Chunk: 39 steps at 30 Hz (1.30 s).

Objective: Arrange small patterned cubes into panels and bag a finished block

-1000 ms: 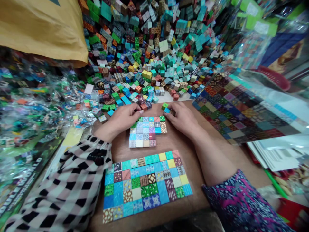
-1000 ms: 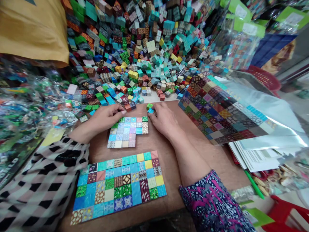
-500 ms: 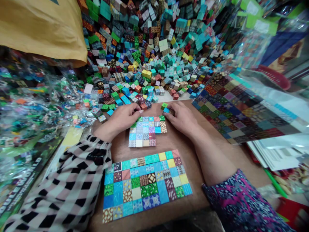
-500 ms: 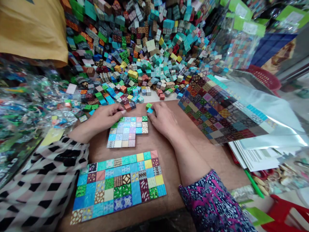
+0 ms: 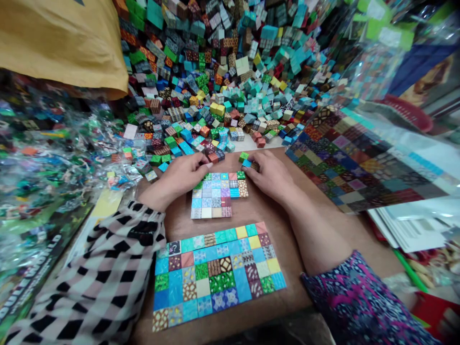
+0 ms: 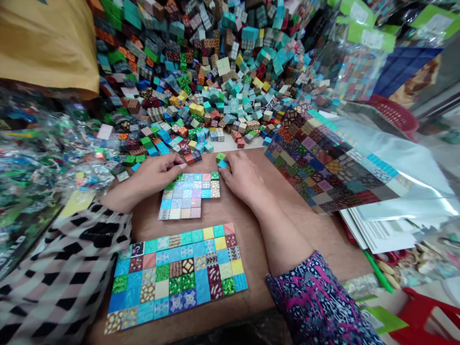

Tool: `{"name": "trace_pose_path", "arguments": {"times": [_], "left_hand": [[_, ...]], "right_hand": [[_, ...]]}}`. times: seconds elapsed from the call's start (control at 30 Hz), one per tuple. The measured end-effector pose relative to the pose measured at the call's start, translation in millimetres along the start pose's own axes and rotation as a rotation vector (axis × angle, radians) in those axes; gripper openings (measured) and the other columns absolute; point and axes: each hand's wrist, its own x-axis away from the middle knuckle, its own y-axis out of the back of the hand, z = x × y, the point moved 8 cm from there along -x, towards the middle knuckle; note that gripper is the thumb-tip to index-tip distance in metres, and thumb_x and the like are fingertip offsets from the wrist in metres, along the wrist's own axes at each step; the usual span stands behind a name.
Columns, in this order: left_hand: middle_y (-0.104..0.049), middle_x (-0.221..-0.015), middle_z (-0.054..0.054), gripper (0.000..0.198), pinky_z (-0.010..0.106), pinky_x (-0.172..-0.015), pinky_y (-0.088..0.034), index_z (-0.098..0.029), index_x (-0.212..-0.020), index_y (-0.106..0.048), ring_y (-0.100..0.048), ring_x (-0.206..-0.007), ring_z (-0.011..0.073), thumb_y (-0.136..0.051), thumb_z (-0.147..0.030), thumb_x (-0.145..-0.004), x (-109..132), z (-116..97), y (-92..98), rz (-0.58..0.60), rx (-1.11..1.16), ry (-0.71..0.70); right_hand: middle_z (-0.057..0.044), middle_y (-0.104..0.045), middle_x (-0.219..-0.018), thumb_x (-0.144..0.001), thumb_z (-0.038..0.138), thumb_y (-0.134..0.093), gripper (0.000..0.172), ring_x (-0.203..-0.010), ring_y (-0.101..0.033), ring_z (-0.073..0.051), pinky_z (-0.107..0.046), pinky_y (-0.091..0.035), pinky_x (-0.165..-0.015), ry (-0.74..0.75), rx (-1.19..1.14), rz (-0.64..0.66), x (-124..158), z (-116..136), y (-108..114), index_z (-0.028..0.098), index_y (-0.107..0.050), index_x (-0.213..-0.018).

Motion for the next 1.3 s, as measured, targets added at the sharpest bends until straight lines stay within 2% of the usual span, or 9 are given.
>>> {"name": "trace_pose_path", "arguments": {"times": [0.5,0.73,1.03,1.3], "left_hand": [[-0.067,-0.079,0.005,0.038,0.029,-0.062,-0.040,-0.017,-0.099,-0.067,-0.059,-0.072,0.0200,-0.045,-0.046,-0.088,-0.9,-1.3,0.9,-0.010,-0.008,-0.017],[-0.070,-0.084,0.005,0.032,0.029,-0.064,-0.041,-0.018,-0.098,-0.066,-0.060,-0.074,0.0199,-0.047,-0.041,-0.087,-1.3,-0.4,-0.6,0.013,0.023,-0.017],[-0.068,-0.076,0.003,0.030,0.028,-0.062,-0.038,-0.020,-0.097,-0.068,-0.057,-0.070,0.0189,-0.049,-0.042,-0.087,-2.2,3.0,0.8,0.007,-0.008,0.025],[-0.069,-0.078,0.003,0.030,0.028,-0.060,-0.038,-0.019,-0.095,-0.067,-0.057,-0.069,0.0184,-0.049,-0.041,-0.087,-3.0,3.6,-0.3,0.005,0.007,0.013]], "right_hand": [[-0.013,-0.064,-0.111,-0.090,0.030,-0.055,0.019,-0.103,-0.058,-0.029,-0.040,-0.045,-0.084,0.016,-0.009,-0.005,1.0,1.8,-0.6,0.019,-0.064,-0.103],[-0.014,-0.063,-0.113,-0.090,0.029,-0.056,0.020,-0.103,-0.058,-0.029,-0.040,-0.045,-0.083,0.006,-0.006,0.005,1.1,3.3,0.3,0.018,-0.064,-0.104],[-0.012,-0.063,-0.110,-0.093,0.034,-0.052,0.020,-0.098,-0.058,-0.027,-0.038,-0.045,-0.081,0.008,-0.025,0.005,1.0,3.5,-0.8,0.020,-0.064,-0.100],[-0.011,-0.063,-0.107,-0.093,0.034,-0.052,0.020,-0.099,-0.058,-0.027,-0.038,-0.044,-0.081,0.024,-0.024,-0.002,1.5,3.5,-0.9,0.019,-0.063,-0.101]]}}
